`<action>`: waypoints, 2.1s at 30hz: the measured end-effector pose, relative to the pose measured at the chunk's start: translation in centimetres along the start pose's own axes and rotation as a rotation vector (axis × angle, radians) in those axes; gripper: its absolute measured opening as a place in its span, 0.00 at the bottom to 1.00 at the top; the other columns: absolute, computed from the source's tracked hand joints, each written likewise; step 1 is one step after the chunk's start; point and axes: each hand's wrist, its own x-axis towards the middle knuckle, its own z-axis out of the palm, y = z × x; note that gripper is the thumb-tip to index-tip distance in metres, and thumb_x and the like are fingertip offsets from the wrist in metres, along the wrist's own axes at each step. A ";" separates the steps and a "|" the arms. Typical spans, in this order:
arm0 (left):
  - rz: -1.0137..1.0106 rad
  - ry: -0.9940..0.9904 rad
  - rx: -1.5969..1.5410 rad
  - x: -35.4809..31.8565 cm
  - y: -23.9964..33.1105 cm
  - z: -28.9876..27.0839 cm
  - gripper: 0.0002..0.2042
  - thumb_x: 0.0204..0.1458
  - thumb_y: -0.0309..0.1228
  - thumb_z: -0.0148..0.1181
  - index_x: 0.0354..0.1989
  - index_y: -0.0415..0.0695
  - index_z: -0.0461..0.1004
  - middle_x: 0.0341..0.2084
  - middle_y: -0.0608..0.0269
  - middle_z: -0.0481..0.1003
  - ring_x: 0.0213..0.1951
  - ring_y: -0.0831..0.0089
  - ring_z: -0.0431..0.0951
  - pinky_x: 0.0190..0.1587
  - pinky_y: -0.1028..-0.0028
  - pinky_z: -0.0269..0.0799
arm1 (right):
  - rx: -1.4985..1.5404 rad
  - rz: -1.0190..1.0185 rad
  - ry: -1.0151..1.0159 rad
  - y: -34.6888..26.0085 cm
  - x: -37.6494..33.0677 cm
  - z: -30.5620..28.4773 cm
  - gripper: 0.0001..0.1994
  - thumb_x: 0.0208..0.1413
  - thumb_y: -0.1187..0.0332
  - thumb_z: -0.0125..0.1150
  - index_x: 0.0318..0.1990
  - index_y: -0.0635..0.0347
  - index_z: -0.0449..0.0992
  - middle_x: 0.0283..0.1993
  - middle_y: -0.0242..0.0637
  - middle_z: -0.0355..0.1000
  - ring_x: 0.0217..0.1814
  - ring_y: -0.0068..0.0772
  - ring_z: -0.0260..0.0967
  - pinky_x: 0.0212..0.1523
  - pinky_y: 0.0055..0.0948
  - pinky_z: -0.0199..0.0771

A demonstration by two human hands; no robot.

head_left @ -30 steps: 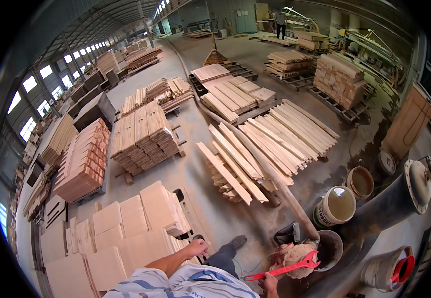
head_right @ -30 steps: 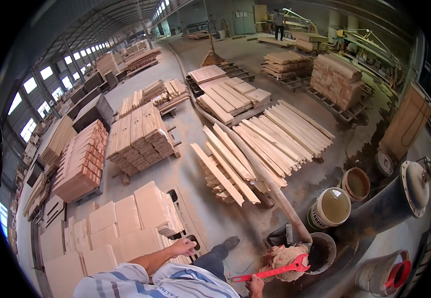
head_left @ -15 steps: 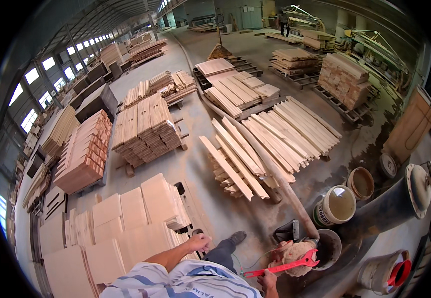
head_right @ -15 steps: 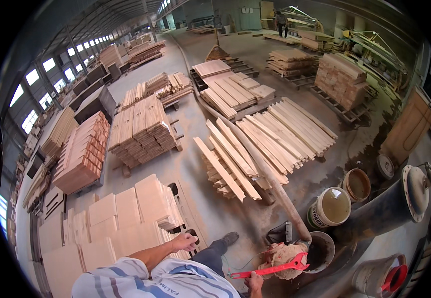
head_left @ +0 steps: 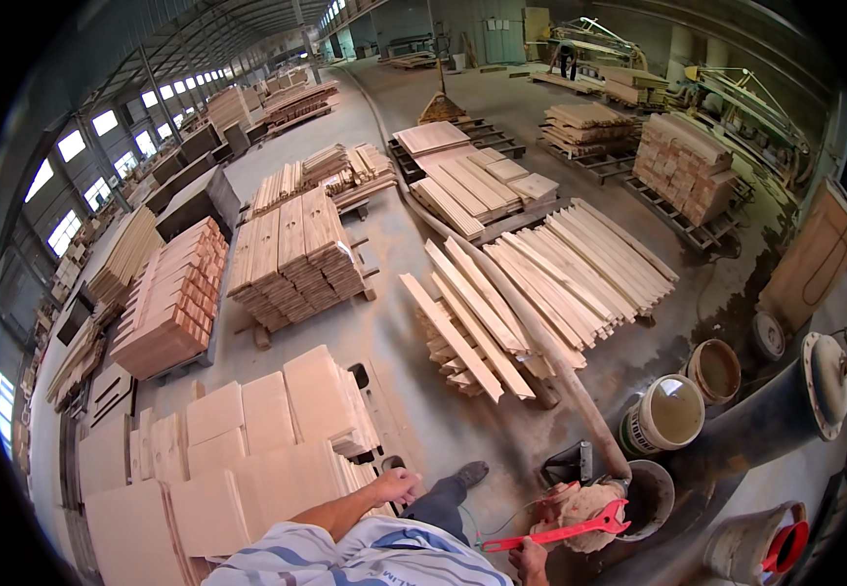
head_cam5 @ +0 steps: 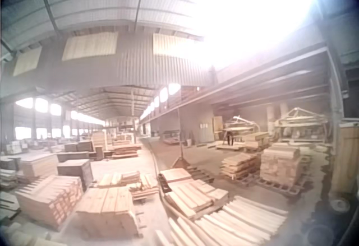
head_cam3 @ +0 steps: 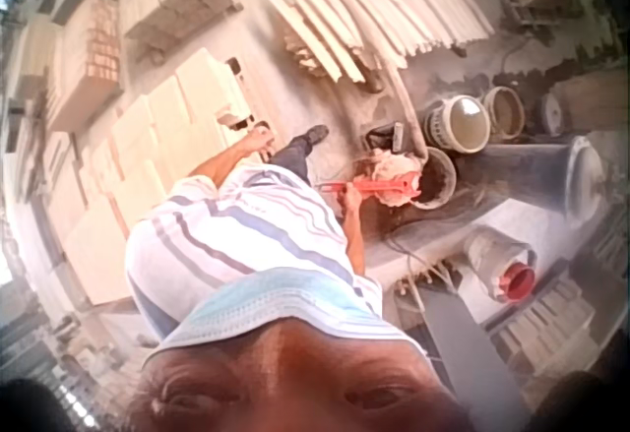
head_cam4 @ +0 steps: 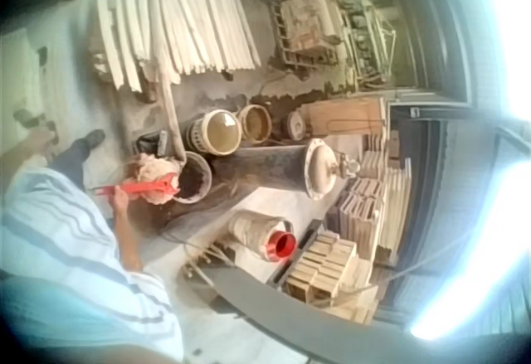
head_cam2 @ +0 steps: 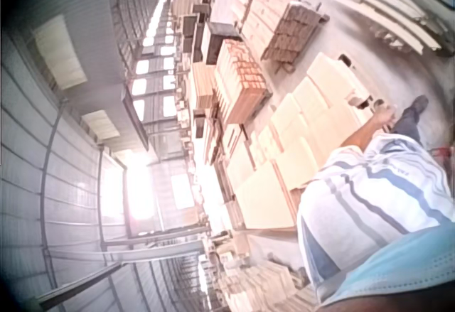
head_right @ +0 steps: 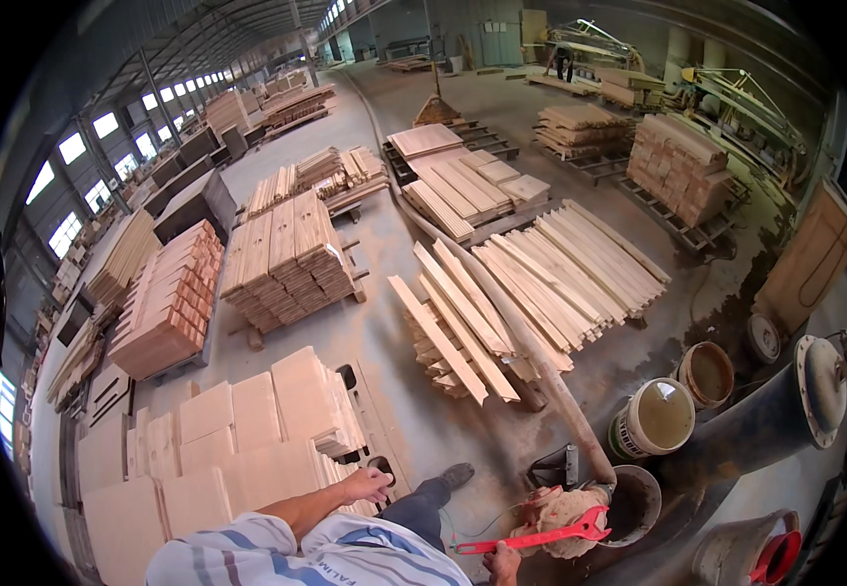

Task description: The person walks through a warehouse filled with stacks of lumber and approaches a vertical pipe system. They use a red scoop to transfer a dark liquid from a large bucket into a smaller bucket positioned beneath a pipe outlet.

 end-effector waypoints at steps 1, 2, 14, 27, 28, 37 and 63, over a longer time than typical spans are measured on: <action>-0.004 -0.002 -0.001 0.1 0.0 0.0 0.22 0.49 0.48 0.53 0.41 0.39 0.67 0.32 0.57 0.72 0.33 0.70 0.76 0.36 0.72 0.73 | 0.011 0.000 -0.028 0.1 0.4 -0.2 0.10 0.52 0.68 0.45 0.24 0.63 0.66 0.18 0.38 0.62 0.12 0.27 0.58 0.11 0.23 0.59; -0.007 -0.004 -0.001 0.2 -0.1 0.0 0.22 0.49 0.48 0.52 0.40 0.38 0.68 0.32 0.57 0.72 0.33 0.70 0.76 0.36 0.72 0.73 | 0.022 -0.001 -0.057 0.4 0.9 -0.6 0.10 0.52 0.68 0.45 0.24 0.63 0.65 0.18 0.38 0.62 0.11 0.27 0.57 0.10 0.23 0.58; 0.038 0.005 -0.021 0.7 -0.7 0.5 0.22 0.52 0.47 0.50 0.38 0.37 0.68 0.29 0.58 0.71 0.29 0.70 0.75 0.31 0.74 0.74 | -0.050 -0.109 -0.093 1.7 1.7 -1.4 0.11 0.53 0.65 0.45 0.25 0.62 0.67 0.17 0.33 0.62 0.12 0.25 0.57 0.11 0.24 0.59; 0.019 -0.015 0.010 1.0 -0.9 0.3 0.22 0.52 0.48 0.50 0.41 0.38 0.67 0.30 0.58 0.72 0.30 0.70 0.75 0.30 0.74 0.73 | -0.055 -0.020 -0.012 1.0 0.5 -0.3 0.11 0.52 0.64 0.47 0.29 0.64 0.68 0.22 0.37 0.67 0.18 0.31 0.67 0.18 0.28 0.71; 0.018 -0.012 0.018 1.0 -0.9 0.1 0.22 0.52 0.48 0.50 0.41 0.38 0.67 0.30 0.59 0.72 0.29 0.70 0.75 0.30 0.75 0.72 | -0.043 -0.020 -0.017 1.1 0.4 0.0 0.11 0.52 0.64 0.47 0.29 0.63 0.68 0.21 0.37 0.66 0.17 0.30 0.66 0.17 0.28 0.70; 0.033 -0.038 -0.025 2.3 0.7 0.1 0.15 0.53 0.42 0.51 0.33 0.39 0.68 0.25 0.59 0.73 0.25 0.73 0.75 0.26 0.76 0.73 | 0.006 -0.162 0.004 -1.1 -1.6 1.2 0.12 0.54 0.63 0.48 0.22 0.58 0.67 0.16 0.30 0.61 0.13 0.22 0.55 0.13 0.22 0.53; -0.056 -0.082 0.134 -0.6 0.8 2.7 0.13 0.53 0.39 0.50 0.36 0.41 0.65 0.27 0.56 0.72 0.27 0.67 0.76 0.28 0.74 0.73 | -0.056 -0.215 -0.162 1.0 -3.2 2.4 0.16 0.53 0.54 0.48 0.39 0.55 0.75 0.27 0.28 0.69 0.24 0.18 0.61 0.23 0.20 0.61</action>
